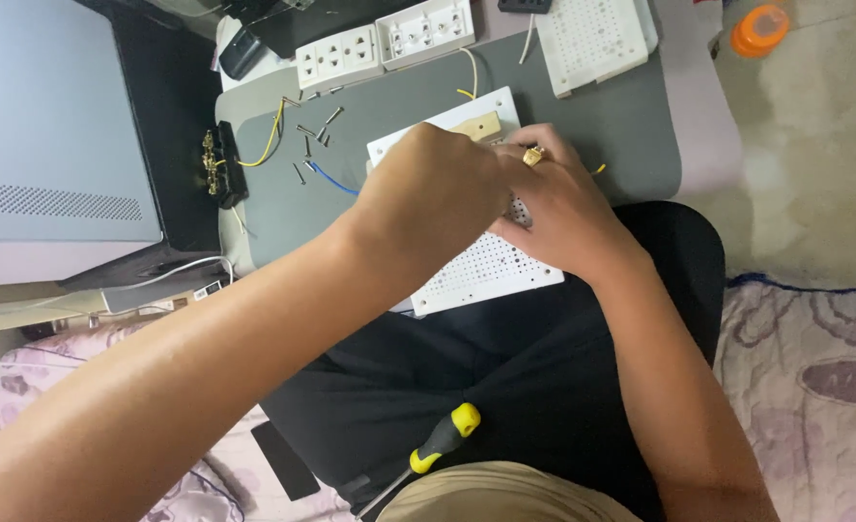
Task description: The person assembles electrical components onto a white perforated board. They use a screwdriver to tighten screws on switches and sockets, then insert a plug into one of the sockets to test the connection.
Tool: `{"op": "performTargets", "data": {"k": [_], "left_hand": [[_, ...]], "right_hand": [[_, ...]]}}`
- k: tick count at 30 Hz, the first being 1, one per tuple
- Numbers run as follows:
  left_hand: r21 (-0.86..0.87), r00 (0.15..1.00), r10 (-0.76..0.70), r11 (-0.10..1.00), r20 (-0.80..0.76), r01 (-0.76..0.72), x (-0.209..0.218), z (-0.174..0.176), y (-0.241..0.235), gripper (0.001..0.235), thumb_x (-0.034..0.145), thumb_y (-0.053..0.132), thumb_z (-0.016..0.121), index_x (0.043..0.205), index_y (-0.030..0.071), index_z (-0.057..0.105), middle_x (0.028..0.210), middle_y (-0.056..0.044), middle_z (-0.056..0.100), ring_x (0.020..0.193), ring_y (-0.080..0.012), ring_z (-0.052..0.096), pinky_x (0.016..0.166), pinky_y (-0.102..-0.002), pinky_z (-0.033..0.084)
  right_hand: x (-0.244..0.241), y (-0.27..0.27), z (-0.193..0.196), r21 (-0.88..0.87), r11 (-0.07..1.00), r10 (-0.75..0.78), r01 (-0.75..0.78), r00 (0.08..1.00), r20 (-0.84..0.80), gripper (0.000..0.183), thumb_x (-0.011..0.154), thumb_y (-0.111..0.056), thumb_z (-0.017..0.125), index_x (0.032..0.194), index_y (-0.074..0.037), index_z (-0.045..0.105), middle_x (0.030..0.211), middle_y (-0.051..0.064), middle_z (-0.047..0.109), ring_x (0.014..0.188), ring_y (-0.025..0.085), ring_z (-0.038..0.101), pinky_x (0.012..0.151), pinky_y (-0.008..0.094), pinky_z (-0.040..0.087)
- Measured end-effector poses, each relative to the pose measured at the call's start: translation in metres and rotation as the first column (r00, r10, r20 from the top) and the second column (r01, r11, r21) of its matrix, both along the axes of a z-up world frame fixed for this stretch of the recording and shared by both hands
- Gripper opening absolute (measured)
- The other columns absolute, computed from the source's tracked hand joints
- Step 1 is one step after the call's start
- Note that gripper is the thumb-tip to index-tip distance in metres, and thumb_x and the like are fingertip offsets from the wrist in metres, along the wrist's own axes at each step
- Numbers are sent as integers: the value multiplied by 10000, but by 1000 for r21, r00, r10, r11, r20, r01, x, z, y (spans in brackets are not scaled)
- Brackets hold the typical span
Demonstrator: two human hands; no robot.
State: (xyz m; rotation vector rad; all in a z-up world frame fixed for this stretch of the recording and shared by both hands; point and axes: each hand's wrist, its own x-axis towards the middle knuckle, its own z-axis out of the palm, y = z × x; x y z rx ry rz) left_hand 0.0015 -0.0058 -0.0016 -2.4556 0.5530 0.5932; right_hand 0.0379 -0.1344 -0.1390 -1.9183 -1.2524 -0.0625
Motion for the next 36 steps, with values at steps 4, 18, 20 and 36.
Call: {"op": "performTargets", "data": {"k": [4, 18, 20, 36], "left_hand": [[-55, 998, 4, 998, -61, -7, 3, 7, -4, 108, 685, 34, 803, 685, 108, 724, 598, -10, 635, 573, -164, 665, 526, -321, 591], [0, 999, -17, 1000, 44, 17, -7, -4, -2, 145, 659, 26, 816, 644, 123, 709, 531, 43, 599, 499, -127, 623, 479, -287, 566], [13, 998, 58, 998, 33, -59, -3, -15, 6, 148, 649, 62, 823, 604, 114, 691, 500, 24, 584, 475, -115, 595, 452, -262, 548], [-53, 996, -32, 998, -78, 28, 3, 12, -4, 139, 677, 8, 822, 685, 116, 735, 594, 2, 629, 569, -143, 656, 535, -304, 575]], "right_hand": [[0, 2, 1, -41, 999, -5, 5, 1000, -21, 306, 741, -91, 752, 967, -139, 551, 867, 42, 697, 1075, 289, 593, 1032, 455, 366], [1, 1, 10, 13, 1000, 19, -19, 1000, 4, 274, 752, -64, 728, 942, -117, 539, 808, 53, 690, 953, 278, 655, 1026, 419, 380], [1, 0, 3, 33, 999, 8, -8, 1000, -1, 373, 733, -75, 763, 1046, -109, 562, 939, 64, 701, 1044, 295, 610, 1002, 449, 372], [1, 0, -11, -81, 997, 2, -5, 999, -35, 314, 661, -98, 744, 920, -118, 567, 792, 14, 669, 1126, 272, 547, 1042, 423, 355]]}}
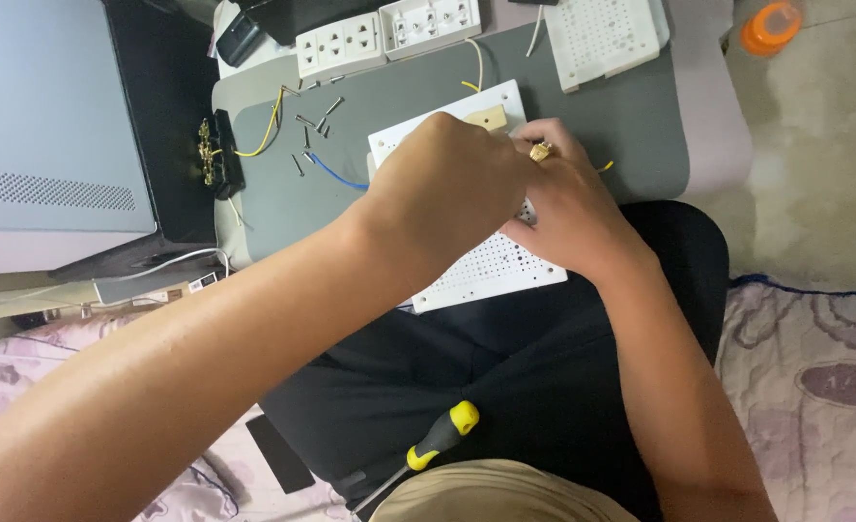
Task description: The person assembles electrical components onto a white perforated board. They use a screwdriver to tighten screws on switches and sockets, then insert a plug into one of the sockets to test the connection.
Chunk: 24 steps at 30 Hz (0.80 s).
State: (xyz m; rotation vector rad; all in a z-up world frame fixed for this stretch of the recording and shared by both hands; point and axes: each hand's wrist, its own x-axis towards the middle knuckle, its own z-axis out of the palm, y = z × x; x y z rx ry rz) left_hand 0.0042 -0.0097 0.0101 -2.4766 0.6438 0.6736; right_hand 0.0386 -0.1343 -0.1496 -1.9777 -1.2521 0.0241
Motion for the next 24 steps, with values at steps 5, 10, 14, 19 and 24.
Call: {"op": "performTargets", "data": {"k": [5, 10, 14, 19, 24], "left_hand": [[18, 992, 119, 993, -45, -118, 9, -4, 11, 141, 613, 16, 809, 621, 120, 714, 525, -6, 623, 521, -149, 629, 504, -297, 569], [-12, 999, -22, 1000, -26, 21, 4, -13, 3, 147, 666, 10, 818, 666, 128, 731, 568, -3, 642, 574, -150, 659, 550, -297, 572], [-102, 966, -44, 992, 255, 72, -6, -10, 14, 170, 653, 11, 761, 653, 156, 673, 612, 19, 608, 428, -149, 604, 412, -299, 538], [-258, 879, 12, 958, 477, 127, -19, -15, 32, 382, 649, -28, 653, 958, 171, 551, 920, -41, 497, 391, -143, 535, 336, -275, 405], [-741, 923, 267, 670, 278, 29, -21, -8, 36, 328, 732, -172, 549, 909, 48, 381, 851, -113, 415, 515, -313, 449, 382, -421, 338]], "right_hand": [[-1, 0, 24, 44, 999, 10, -10, 1000, 11, 351, 731, -130, 783, 1023, -98, 591, 954, 64, 693, 1146, 320, 537, 1000, 465, 369], [0, 0, 5, 28, 1000, 1, -2, 1000, 19, 279, 703, -82, 750, 929, -81, 587, 835, 52, 678, 1078, 296, 572, 1040, 429, 361], [-1, 4, 11, 45, 999, -13, 13, 1000, 17, 310, 691, -118, 760, 952, -75, 597, 830, 65, 677, 1063, 300, 570, 1025, 452, 368], [-4, 1, 26, -92, 996, -4, -11, 987, -159, 375, 814, -233, 770, 1059, -53, 551, 954, 63, 642, 1128, 353, 446, 894, 460, 432], [-1, 1, 25, -124, 992, -14, -4, 990, -143, 530, 789, -227, 791, 1195, -57, 496, 906, 51, 661, 1169, 339, 435, 912, 468, 417]]}}
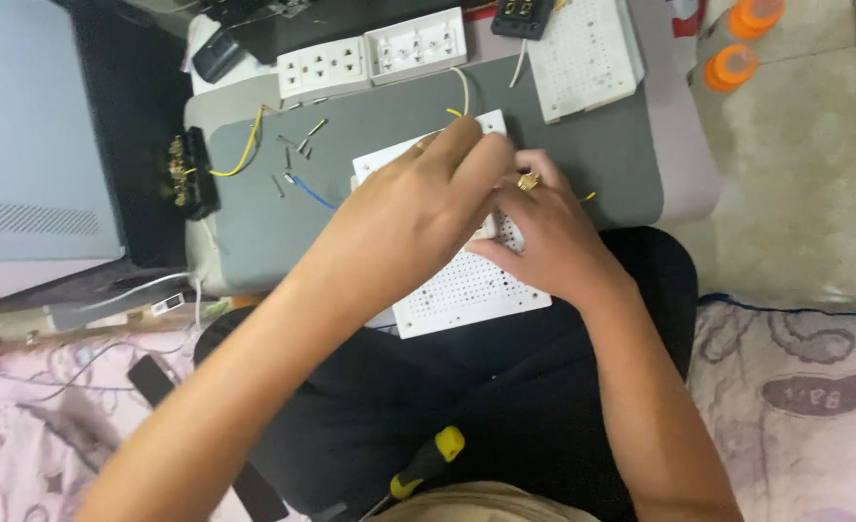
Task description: The person assembles electrical components onto a white perforated board. They use a screwdriver to tighten screws on switches and sockets, then insert a plug into one of the sockets to test the connection.
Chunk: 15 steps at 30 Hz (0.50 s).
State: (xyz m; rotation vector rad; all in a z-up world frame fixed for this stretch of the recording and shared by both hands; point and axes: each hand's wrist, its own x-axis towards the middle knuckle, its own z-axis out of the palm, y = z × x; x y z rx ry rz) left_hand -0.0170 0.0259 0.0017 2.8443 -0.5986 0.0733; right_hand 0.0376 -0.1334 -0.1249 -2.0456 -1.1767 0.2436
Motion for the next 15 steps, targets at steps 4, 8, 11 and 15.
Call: {"op": "performTargets", "data": {"k": [4, 8, 11, 15], "left_hand": [[-369, 992, 119, 924, 32, -98, -6, -19, 3, 181, 1044, 161, 417, 965, -2, 406, 913, -140, 349, 686, -317, 392, 539, -402, 368], [-466, 959, 215, 878, 183, -108, -15, -39, 6, 276, 1074, 135, 466, 1287, -23, 543, 869, -87, 304, 762, -237, 405, 673, -320, 378], [-640, 933, 235, 768, 271, -7, -17, -84, 8, 139, 985, 146, 564, 938, 15, 565, 835, -114, 485, 772, -288, 471, 731, -401, 414], [-758, 912, 253, 647, 322, 89, -15, -78, 7, 77, 1008, 47, 405, 1029, 10, 469, 917, -173, 502, 818, -313, 506, 755, -398, 449]], "right_hand": [[1, 2, 8, 56, 998, 17, -18, 1000, 3, 412, 811, -211, 770, 1116, -56, 540, 1022, 66, 632, 1172, 322, 438, 921, 443, 428], [1, 4, 8, 13, 1000, 19, -19, 1000, -25, 293, 829, -231, 737, 971, -45, 562, 1083, 70, 653, 1213, 322, 415, 929, 447, 402], [1, 5, 1, 65, 998, 23, -26, 999, 45, 502, 829, -206, 767, 1264, -85, 547, 1204, -8, 654, 1195, 351, 471, 1005, 413, 389], [0, 6, 5, 27, 1000, 12, -12, 1000, 17, 540, 834, -216, 749, 1292, -82, 497, 990, 32, 692, 1196, 315, 447, 992, 416, 391]]}}
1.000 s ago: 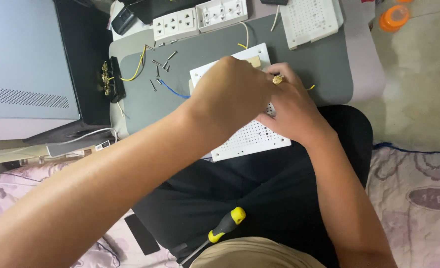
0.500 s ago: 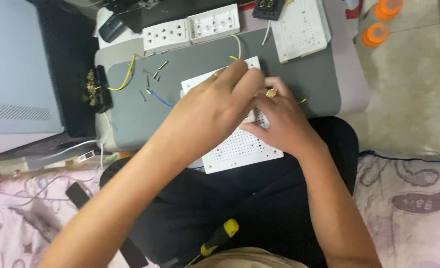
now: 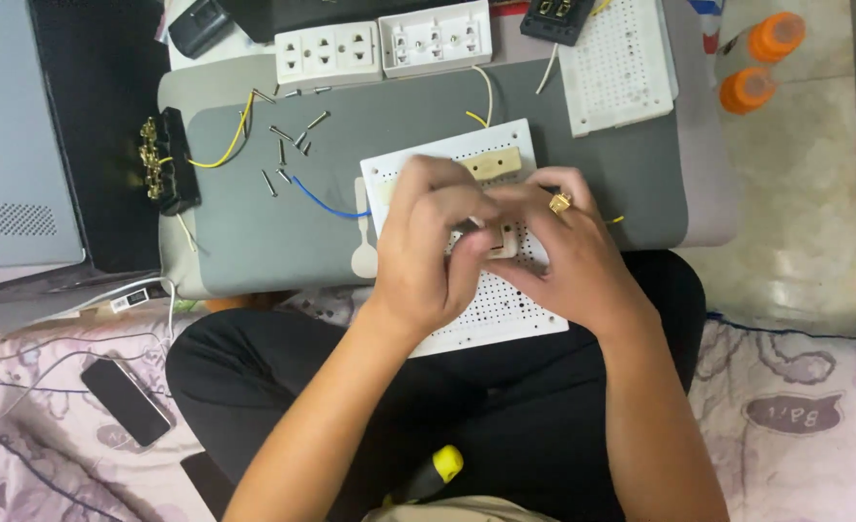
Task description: The person assembles electrical components onto a white perforated board. They use a screwdriver to tighten screws on switches and sockets, then insert a plug into one of the sockets to test the connection.
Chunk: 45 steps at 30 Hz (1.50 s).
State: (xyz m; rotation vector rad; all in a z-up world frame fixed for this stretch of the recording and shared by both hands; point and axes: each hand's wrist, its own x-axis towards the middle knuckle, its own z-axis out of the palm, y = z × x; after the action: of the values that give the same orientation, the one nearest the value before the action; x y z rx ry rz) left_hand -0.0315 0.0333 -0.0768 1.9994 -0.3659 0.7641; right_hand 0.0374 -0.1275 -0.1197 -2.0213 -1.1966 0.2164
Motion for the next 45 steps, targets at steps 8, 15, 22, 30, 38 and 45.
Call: {"op": "performTargets", "data": {"k": [8, 15, 22, 30, 38, 45], "left_hand": [[629, 917, 391, 693, 83, -352, -11, 15, 1, 252, 1072, 335, 635, 1309, 250, 632, 781, 26, 262, 607, -115, 323, 473, -252, 327], [526, 953, 32, 839, -301, 138, -7, 55, 12, 336, 960, -96, 462, 1255, 60, 500, 970, -85, 536, 816, -274, 469, 632, -392, 464], [785, 899, 168, 567, -405, 248, 0, 73, 10, 147, 878, 149, 594, 903, 83, 465, 694, -54, 529, 456, -270, 524, 347, -406, 416], [888, 945, 37, 357, -324, 290, 9, 82, 9, 575, 656, -149, 584, 1184, 56, 485, 1016, -158, 569, 534, -219, 607, 438, -301, 479], [981, 985, 68, 124, -159, 150, 7, 85, 0, 533, 692, -15, 621, 1179, 153, 484, 910, -29, 562, 641, -145, 553, 514, -232, 448], [981, 949, 265, 134, -174, 142, 10, 83, 5, 416, 696, -28, 642, 1064, 132, 532, 594, 46, 490, 353, -110, 511, 286, -245, 325]], "right_hand": [[-1, -2, -5, -6, 1000, -15, 14, 1000, -26, 611, 834, -198, 764, 1364, -97, 478, 892, -7, 727, 1207, 365, 437, 998, 463, 430], [0, 0, -1, -2, 1000, -16, 16, 1000, 9, 488, 829, -196, 752, 1233, 11, 573, 994, 102, 664, 1245, 321, 412, 984, 435, 431], [1, -2, -1, -12, 1000, -4, 4, 1000, -15, 475, 810, -116, 702, 1240, 7, 542, 1127, 86, 605, 1198, 313, 426, 939, 449, 448], [-1, -2, 5, 8, 1000, 4, -3, 997, -75, 297, 815, -113, 735, 1066, -72, 583, 1072, -8, 621, 1193, 292, 417, 991, 433, 391], [0, -2, -6, 29, 999, -16, 18, 999, -45, 278, 779, -71, 750, 999, -52, 582, 988, -14, 630, 1180, 300, 441, 983, 393, 420], [0, -4, 0, -58, 998, -7, 2, 996, -84, 529, 814, -239, 748, 1236, -51, 492, 1001, 73, 671, 1237, 335, 414, 940, 490, 403]]}}
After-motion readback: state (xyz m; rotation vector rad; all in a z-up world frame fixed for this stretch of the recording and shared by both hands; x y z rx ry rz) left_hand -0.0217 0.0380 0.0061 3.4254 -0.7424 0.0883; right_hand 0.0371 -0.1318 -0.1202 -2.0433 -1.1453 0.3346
